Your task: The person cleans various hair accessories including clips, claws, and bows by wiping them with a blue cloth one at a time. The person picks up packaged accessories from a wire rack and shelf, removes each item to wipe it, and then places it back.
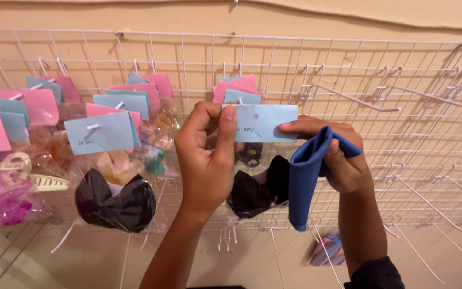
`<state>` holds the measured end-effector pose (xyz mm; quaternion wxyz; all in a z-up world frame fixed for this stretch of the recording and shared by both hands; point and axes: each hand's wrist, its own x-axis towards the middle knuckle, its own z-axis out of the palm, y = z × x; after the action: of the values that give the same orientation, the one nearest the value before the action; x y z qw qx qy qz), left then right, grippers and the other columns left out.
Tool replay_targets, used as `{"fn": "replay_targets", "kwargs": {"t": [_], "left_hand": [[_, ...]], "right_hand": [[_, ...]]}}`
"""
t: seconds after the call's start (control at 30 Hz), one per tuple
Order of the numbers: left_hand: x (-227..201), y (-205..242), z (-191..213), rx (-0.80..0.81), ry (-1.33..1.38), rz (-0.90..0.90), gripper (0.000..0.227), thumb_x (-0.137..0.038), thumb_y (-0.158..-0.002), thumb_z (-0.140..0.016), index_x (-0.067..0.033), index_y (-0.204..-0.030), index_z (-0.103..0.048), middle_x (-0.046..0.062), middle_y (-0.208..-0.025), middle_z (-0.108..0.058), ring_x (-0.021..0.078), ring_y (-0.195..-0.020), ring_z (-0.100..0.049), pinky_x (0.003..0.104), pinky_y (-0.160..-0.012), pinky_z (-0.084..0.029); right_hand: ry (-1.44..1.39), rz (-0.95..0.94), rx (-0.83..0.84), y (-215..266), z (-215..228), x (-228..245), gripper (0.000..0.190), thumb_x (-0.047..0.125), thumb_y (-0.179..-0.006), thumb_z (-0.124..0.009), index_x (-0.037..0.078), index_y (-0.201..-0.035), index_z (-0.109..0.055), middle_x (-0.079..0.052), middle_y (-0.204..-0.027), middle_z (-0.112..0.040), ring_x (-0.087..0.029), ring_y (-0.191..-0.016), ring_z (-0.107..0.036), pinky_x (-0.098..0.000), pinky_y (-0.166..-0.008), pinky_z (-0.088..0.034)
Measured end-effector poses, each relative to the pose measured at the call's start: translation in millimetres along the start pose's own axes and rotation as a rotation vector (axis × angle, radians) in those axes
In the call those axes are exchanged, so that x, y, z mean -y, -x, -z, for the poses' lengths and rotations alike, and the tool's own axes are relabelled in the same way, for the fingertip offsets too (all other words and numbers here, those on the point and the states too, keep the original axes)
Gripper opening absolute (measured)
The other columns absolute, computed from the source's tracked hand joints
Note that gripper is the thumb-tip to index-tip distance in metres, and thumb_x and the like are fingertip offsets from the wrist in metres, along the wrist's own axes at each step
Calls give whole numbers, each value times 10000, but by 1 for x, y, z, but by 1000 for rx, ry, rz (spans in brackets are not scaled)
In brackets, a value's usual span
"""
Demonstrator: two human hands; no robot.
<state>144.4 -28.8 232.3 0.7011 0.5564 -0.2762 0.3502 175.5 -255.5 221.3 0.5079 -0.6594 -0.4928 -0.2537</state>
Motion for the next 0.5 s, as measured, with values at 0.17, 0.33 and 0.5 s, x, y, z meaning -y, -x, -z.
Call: {"fn": "replay_targets", "kwargs": {"t": [0.17, 0.33, 0.5], "left_hand": [[6, 4, 1, 52, 55, -37, 253, -191, -1142, -583, -52, -934, -544, -72, -778, -463, 0, -702, -378, 209, -596, -290], [8, 5, 4, 57, 82, -11, 221, -175, -1111, -560, -57, -925, -545, -80, -727, -489, -9, -643, -376, 207, -554, -278], [10, 1, 10, 64, 59, -25, 237, -175, -1128, -562, -62, -921, -540, -83, -736, -468, -10, -653, -377, 205, -561, -288]], "right_hand": [[-79, 40, -1, 7, -1, -7, 694, 511, -1132, -445, -144, -1243, -645, -286, -1262, -699, -338, -1167, -710, -405, -1075, -553], [-6, 52, 13, 4, -2, -5, 688, 522, -1130, -423, -114, -1240, -662, -277, -1255, -707, -294, -1083, -739, -346, -962, -594], [34, 8, 32, -1, -2, 0, 688, 525, -1102, -427, -105, -1216, -679, -252, -1150, -741, -184, -818, -693, -263, -748, -549]]}}
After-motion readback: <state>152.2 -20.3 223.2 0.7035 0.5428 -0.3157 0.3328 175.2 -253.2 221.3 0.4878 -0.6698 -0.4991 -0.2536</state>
